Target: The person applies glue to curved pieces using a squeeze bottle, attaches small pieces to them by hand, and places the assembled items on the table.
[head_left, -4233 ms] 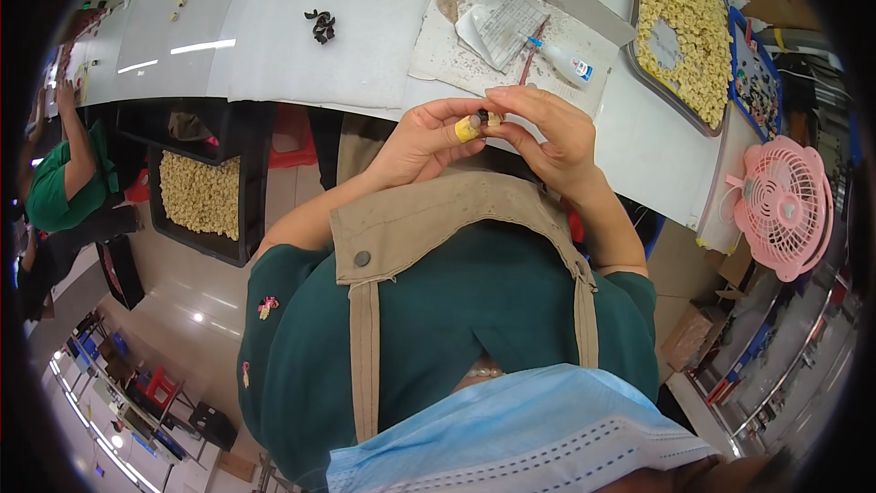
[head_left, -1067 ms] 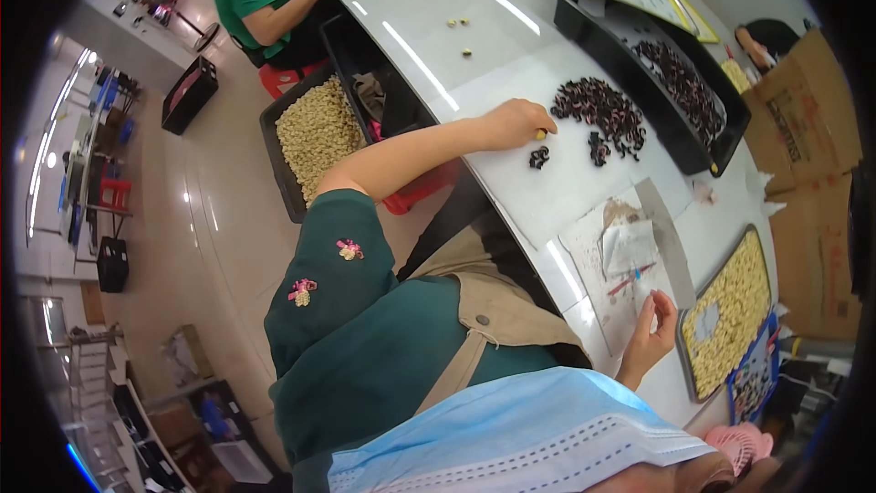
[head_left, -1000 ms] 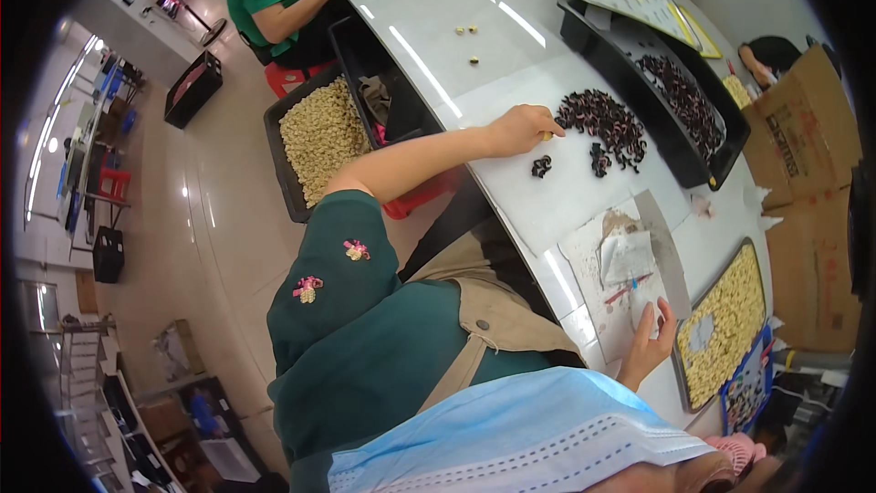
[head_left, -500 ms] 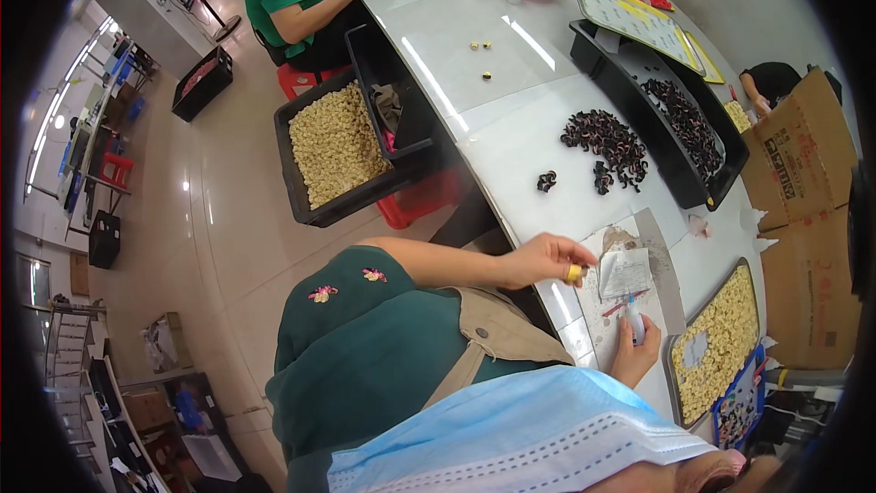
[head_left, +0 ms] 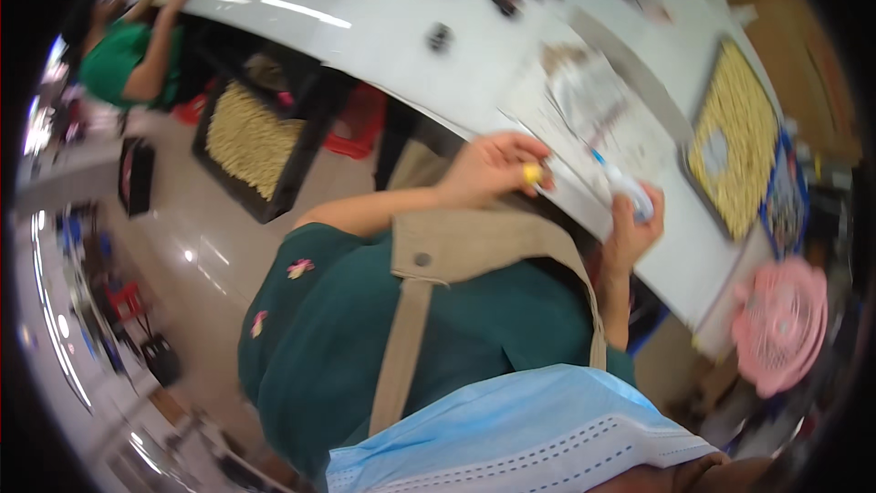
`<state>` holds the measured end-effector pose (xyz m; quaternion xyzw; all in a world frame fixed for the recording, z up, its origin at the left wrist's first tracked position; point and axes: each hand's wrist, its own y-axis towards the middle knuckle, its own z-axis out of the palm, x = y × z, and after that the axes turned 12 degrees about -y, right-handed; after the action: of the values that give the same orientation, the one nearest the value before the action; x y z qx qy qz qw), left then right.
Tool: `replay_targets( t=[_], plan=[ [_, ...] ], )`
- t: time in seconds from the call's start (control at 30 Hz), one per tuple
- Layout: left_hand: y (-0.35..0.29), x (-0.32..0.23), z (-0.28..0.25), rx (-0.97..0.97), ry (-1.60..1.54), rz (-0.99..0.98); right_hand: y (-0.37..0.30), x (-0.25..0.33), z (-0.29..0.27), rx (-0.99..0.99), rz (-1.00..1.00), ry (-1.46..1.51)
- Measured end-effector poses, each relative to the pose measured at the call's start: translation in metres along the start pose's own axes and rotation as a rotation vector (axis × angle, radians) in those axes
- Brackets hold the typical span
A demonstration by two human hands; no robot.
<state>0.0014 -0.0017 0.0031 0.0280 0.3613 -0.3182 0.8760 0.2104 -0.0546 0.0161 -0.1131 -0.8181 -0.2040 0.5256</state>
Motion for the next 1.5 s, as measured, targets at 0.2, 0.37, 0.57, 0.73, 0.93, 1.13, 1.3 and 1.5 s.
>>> replay_targets(
  t=[0.2, 0.37, 0.57, 0.73, 0.93, 1.13, 1.3, 1.5],
  plan=[
    [0.002, -0.002, 0.002, -0.057, -0.032, -0.115, -0.013, 0.018, 0.000, 0.037, 0.042, 0.207],
    [0.001, 0.003, 0.003, -0.053, -0.088, -0.123, -0.023, 0.018, -0.003, -0.073, -0.190, -0.051],
    [0.001, 0.005, 0.003, -0.058, -0.109, -0.143, -0.021, 0.023, -0.004, -0.002, -0.292, -0.151],
    [0.001, 0.003, 0.000, -0.038, -0.069, -0.164, -0.020, 0.024, -0.003, 0.023, -0.272, -0.177],
    [0.001, 0.002, 0.001, -0.051, -0.072, -0.178, -0.018, 0.024, 0.000, 0.043, -0.285, -0.191],
    [0.002, 0.002, 0.002, -0.051, -0.077, -0.178, -0.017, 0.022, -0.001, 0.011, -0.272, -0.185],
    [0.002, 0.003, 0.002, -0.054, -0.078, -0.183, -0.017, 0.024, -0.002, 0.008, -0.267, -0.184],
    [0.002, 0.008, -0.001, -0.020, -0.041, -0.083, -0.018, 0.027, -0.008, 0.045, -0.262, -0.168]
  ],
)
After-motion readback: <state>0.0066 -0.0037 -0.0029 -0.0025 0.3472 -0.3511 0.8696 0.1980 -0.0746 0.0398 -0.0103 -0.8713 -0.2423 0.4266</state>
